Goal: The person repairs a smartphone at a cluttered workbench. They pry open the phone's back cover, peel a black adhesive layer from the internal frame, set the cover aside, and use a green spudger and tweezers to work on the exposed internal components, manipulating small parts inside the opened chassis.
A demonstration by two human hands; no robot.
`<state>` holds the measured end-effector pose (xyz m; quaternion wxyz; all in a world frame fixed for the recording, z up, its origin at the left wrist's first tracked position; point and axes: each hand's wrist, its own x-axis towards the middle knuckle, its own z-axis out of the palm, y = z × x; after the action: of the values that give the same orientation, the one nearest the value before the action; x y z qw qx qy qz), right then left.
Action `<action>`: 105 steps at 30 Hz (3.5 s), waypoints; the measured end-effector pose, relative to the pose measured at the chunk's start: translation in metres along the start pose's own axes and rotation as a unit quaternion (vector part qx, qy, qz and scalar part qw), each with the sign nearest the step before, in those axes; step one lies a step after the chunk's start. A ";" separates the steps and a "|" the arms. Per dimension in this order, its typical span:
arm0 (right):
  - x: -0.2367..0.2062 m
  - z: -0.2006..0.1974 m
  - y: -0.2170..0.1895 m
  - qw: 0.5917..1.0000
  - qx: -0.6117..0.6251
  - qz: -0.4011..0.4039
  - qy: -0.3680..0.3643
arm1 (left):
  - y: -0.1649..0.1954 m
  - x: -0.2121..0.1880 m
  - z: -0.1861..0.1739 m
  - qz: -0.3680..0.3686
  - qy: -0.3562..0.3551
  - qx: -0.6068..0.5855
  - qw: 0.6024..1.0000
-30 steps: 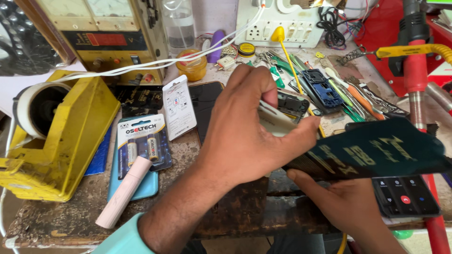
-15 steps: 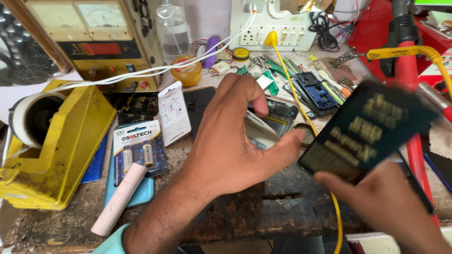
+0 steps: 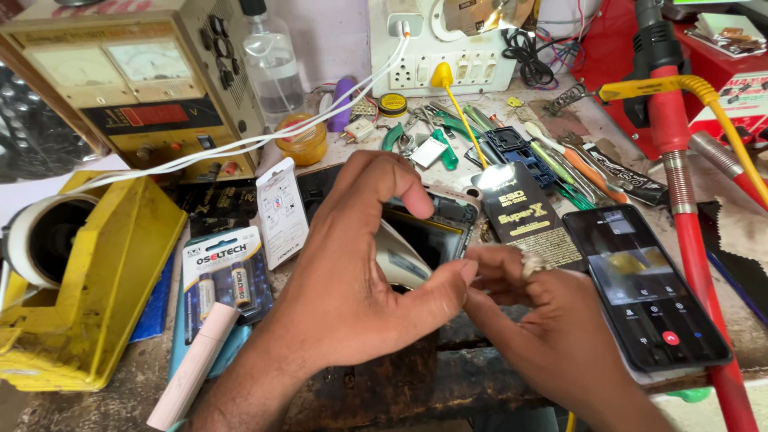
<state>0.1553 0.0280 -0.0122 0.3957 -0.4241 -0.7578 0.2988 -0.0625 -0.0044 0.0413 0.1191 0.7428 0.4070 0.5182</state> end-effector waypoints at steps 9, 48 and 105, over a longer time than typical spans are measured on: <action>-0.009 0.019 0.011 0.999 -0.003 -0.041 -0.008 | 0.002 -0.014 -0.012 0.053 -0.025 -0.079 0.995; 0.002 0.017 0.047 0.965 0.243 0.069 0.072 | -0.001 -0.028 0.013 0.018 0.147 -0.290 0.946; -0.054 0.012 0.168 0.888 0.442 0.106 0.067 | -0.016 -0.074 0.119 -0.374 0.220 -0.518 0.737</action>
<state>0.2311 0.0563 -0.1700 0.5584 -0.3021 -0.4690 0.6140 0.0233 -0.0189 -0.0701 0.5771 0.2196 0.3356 0.7114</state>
